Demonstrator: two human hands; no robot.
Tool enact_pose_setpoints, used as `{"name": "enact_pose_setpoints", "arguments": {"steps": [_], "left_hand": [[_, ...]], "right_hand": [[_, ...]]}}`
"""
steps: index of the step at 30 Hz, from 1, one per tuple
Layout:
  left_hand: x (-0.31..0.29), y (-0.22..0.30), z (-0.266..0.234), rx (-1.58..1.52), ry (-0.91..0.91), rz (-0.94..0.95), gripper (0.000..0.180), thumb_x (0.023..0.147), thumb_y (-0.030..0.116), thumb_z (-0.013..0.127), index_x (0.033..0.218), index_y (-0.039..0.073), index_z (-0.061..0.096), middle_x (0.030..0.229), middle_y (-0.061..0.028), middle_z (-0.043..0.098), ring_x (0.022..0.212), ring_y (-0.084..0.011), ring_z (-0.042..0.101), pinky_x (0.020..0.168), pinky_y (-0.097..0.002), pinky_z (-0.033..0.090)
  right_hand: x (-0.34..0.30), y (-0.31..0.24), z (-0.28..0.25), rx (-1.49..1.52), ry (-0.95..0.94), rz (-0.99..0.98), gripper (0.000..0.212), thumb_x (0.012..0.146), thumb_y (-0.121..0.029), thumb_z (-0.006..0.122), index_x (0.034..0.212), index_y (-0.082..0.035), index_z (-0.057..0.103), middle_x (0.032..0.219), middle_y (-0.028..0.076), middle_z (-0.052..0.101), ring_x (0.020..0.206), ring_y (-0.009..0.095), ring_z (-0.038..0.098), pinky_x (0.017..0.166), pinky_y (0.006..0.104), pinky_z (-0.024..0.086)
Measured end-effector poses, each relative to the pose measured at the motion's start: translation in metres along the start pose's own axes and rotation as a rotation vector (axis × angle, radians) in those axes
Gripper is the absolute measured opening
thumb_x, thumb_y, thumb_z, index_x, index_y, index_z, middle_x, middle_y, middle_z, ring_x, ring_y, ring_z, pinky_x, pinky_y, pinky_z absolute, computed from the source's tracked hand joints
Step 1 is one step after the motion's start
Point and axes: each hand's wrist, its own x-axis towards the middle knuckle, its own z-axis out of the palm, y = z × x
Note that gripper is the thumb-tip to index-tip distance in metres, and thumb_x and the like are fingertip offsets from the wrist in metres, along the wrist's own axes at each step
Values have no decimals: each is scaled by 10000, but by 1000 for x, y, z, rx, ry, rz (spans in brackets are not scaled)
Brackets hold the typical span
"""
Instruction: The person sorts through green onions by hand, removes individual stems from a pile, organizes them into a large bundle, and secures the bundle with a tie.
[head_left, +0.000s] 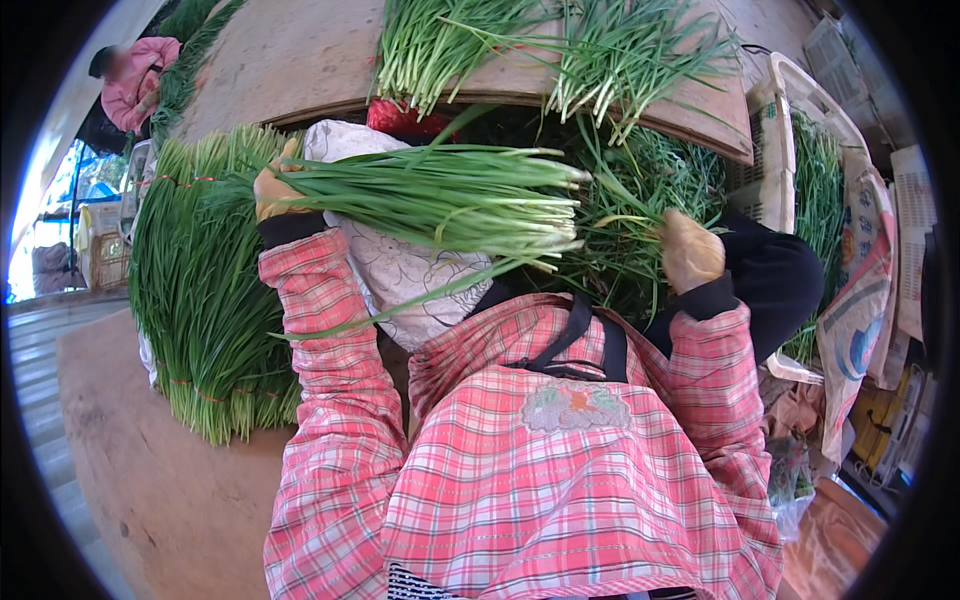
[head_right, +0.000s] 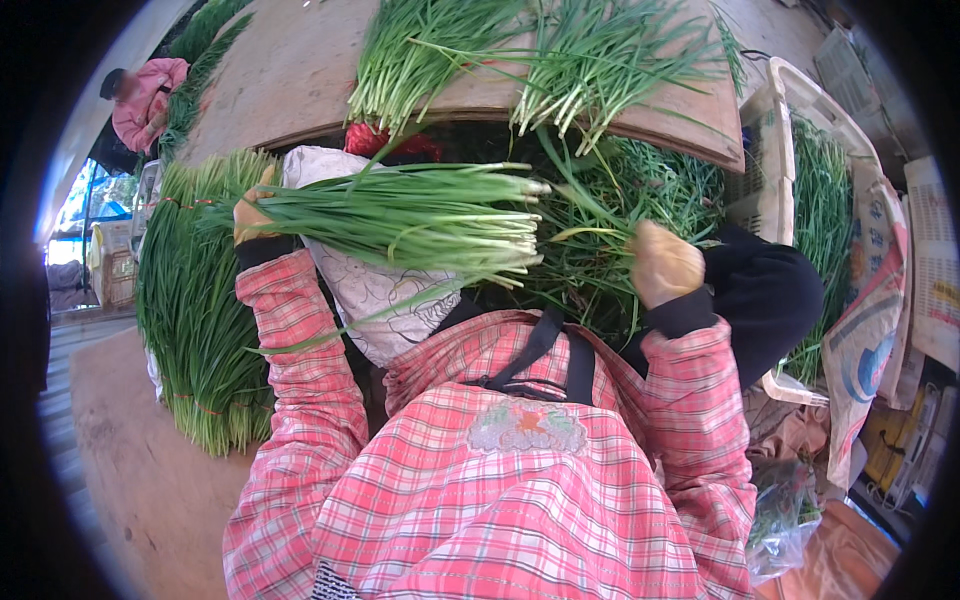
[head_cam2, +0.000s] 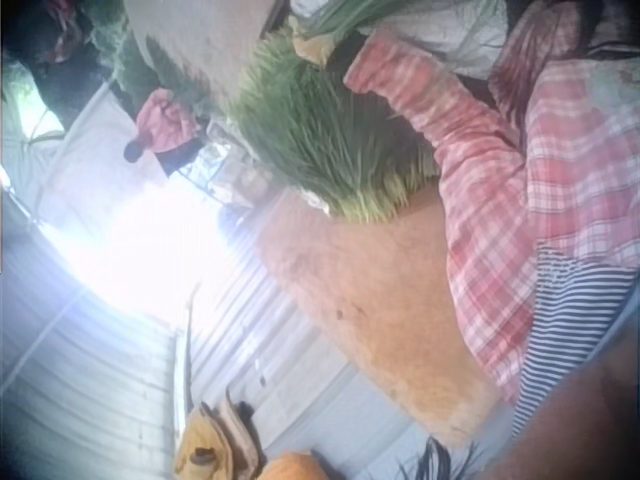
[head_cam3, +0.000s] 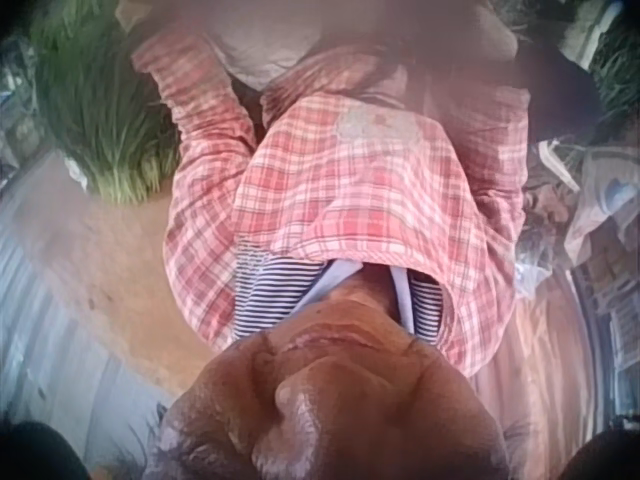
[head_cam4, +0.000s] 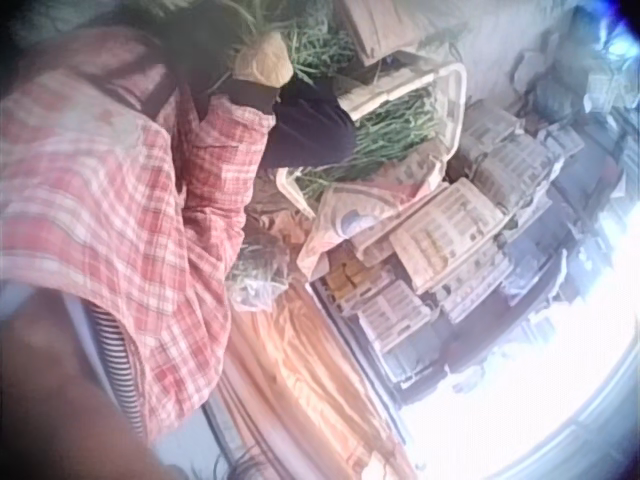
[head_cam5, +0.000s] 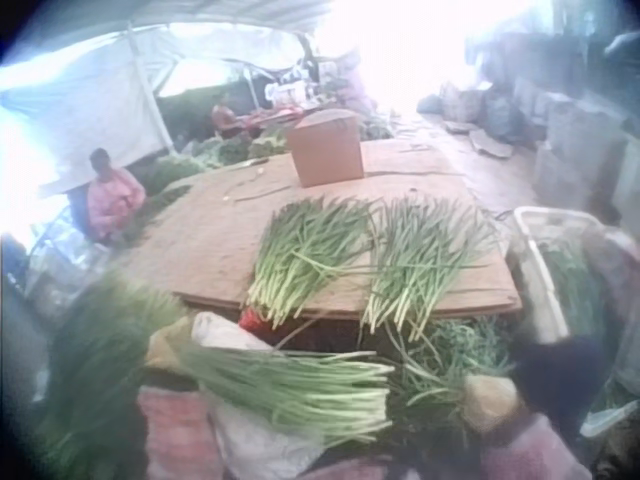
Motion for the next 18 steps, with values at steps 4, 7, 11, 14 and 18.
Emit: {"name": "enact_pose_setpoints", "arguments": {"steps": [4,7,11,14,18], "left_hand": [[-5,1,3,832,-112,263,449,801,68,595,1219,-37,467,790,-54,612,643,-124,571,564,-263,471],[-13,8,16,830,-87,303,451,765,51,630,1186,-48,501,719,-37,604,602,-119,558,554,-257,466],[-3,4,3,674,-22,326,405,865,66,431,1252,-50,434,675,-21,508,551,-146,489,530,-298,460],[-15,12,4,144,0,185,417,866,57,428,1268,-52,411,685,-23,489,561,-134,480,530,-287,456],[-33,3,2,624,-55,331,484,790,-19,560,1251,-81,428,723,12,495,612,-73,478,550,-211,416]], "right_hand": [[3,-29,-33,-45,-105,50,424,649,-132,723,1019,-27,544,904,151,603,819,320,587,713,403,471],[32,-100,-20,186,85,-130,574,606,-186,777,1119,-77,541,1077,103,568,1018,271,533,868,376,426],[69,-155,22,239,105,-264,351,670,-211,669,975,-62,578,1056,136,565,973,300,537,833,411,429],[71,-151,37,456,246,-267,258,667,-134,656,903,-56,589,962,138,601,870,305,579,748,422,473],[64,-131,26,853,296,-64,88,719,11,591,790,-35,568,769,85,589,688,249,579,630,285,480]]}}
